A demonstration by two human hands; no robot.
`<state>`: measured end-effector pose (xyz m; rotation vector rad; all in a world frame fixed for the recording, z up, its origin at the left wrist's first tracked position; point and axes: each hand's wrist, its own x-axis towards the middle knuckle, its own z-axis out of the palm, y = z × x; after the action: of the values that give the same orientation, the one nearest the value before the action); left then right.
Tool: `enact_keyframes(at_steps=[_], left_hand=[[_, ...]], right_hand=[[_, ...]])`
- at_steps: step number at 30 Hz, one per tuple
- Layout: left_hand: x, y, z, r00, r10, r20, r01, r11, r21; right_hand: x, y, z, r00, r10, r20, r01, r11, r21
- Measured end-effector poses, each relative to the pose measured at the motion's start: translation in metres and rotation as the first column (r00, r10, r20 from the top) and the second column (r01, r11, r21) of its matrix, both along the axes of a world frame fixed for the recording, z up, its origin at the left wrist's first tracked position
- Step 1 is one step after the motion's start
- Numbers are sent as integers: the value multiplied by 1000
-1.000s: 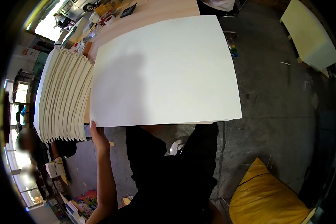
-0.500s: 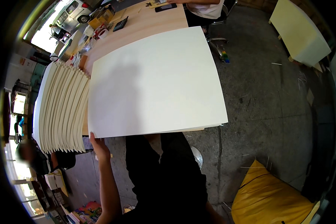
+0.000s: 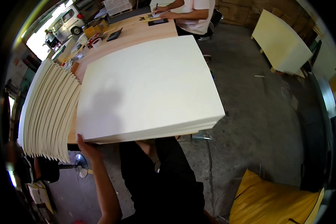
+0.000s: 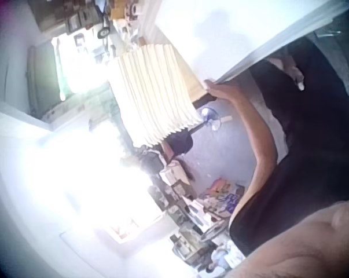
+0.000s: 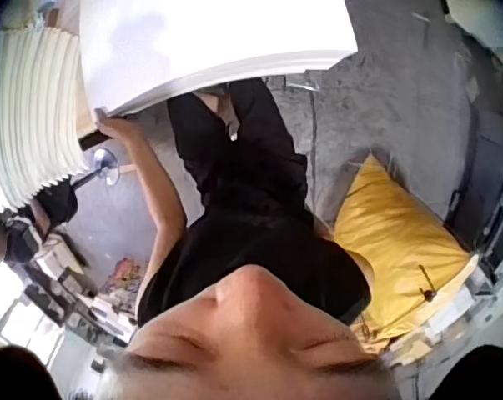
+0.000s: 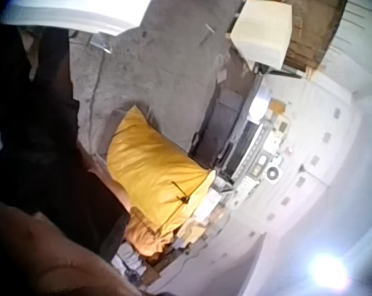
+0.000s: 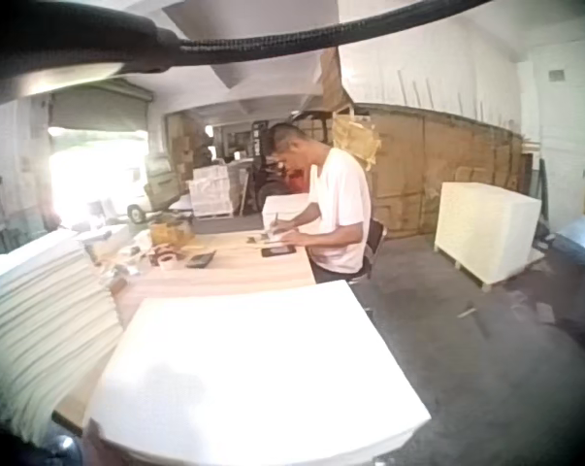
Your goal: The person separates individual sheets of paper from a large stack by hand, flipping through the edges and moving a smaller stack aside on the table.
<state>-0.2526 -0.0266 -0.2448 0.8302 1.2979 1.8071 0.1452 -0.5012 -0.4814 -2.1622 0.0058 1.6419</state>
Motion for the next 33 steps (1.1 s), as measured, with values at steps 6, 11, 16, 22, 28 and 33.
enact_keyframes(at_steps=[6, 11, 16, 22, 28, 33], left_hand=[[-14, 13, -19, 997, 78, 16, -75, 991, -108], [-18, 19, -21, 999, -28, 23, 28, 999, -21], [-6, 7, -13, 991, 43, 125, -23, 988, -155], [-60, 5, -32, 931, -79, -357, 117, 989, 88], [-17, -7, 9, 976, 19, -217, -40, 995, -94], [-38, -2, 2, 986, 22, -166, -54, 980, -190]], right_hand=[[0, 3, -3, 998, -11, 64, 7, 998, 65], [12, 50, -22, 996, -36, 85, 24, 991, 131], [33, 115, -50, 989, -92, 118, 68, 978, 195], [71, 226, -77, 983, -151, 106, 118, 956, 267], [115, 294, -76, 974, -196, 116, 159, 950, 269], [103, 238, -53, 984, -163, 74, 149, 975, 166]])
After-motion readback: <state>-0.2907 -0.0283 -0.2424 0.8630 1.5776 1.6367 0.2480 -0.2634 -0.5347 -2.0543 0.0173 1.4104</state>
